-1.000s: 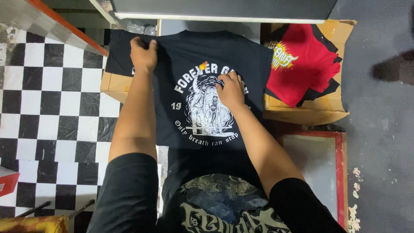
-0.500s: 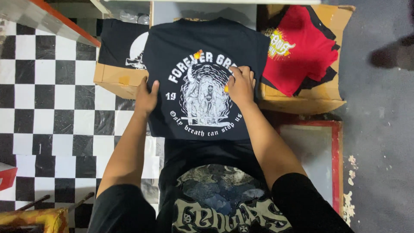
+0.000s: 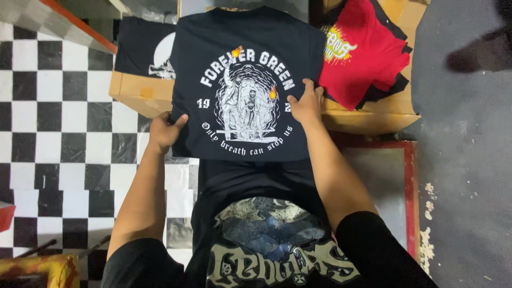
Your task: The person prepares and positions t-shirts on a heat press by unfolding and smoothing the fabric.
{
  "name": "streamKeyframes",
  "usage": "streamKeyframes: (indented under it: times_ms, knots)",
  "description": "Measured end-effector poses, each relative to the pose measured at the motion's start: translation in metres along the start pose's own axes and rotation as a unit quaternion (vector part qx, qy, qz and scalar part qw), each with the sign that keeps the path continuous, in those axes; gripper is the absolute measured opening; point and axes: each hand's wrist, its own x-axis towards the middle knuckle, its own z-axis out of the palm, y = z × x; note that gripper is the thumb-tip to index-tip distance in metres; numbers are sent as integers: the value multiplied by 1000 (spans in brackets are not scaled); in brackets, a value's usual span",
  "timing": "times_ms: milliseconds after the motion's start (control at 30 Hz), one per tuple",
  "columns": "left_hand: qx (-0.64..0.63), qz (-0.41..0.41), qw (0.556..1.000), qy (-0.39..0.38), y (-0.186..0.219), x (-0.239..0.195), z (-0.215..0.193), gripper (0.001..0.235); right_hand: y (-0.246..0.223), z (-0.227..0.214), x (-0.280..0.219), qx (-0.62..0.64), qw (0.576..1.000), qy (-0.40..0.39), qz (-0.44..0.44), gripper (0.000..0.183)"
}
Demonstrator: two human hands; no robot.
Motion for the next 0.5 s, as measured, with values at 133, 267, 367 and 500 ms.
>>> streamKeyframes:
  times_ms: [133, 267, 367, 500]
  knots:
    - [-17, 0, 999, 31, 22, 27, -3, 45, -2, 10, 32, 13, 999, 30, -25, 62]
    - [-7, 46, 996, 77, 44, 53, -2, 47, -7, 12, 67, 24, 990, 109, -84, 47]
    - [28, 48, 995, 79, 40, 58, 8, 53, -2, 4, 59, 50, 983, 125, -128, 43]
    - [26, 46, 996, 77, 41, 30, 5, 62, 35, 26, 55, 82, 978, 146, -126, 58]
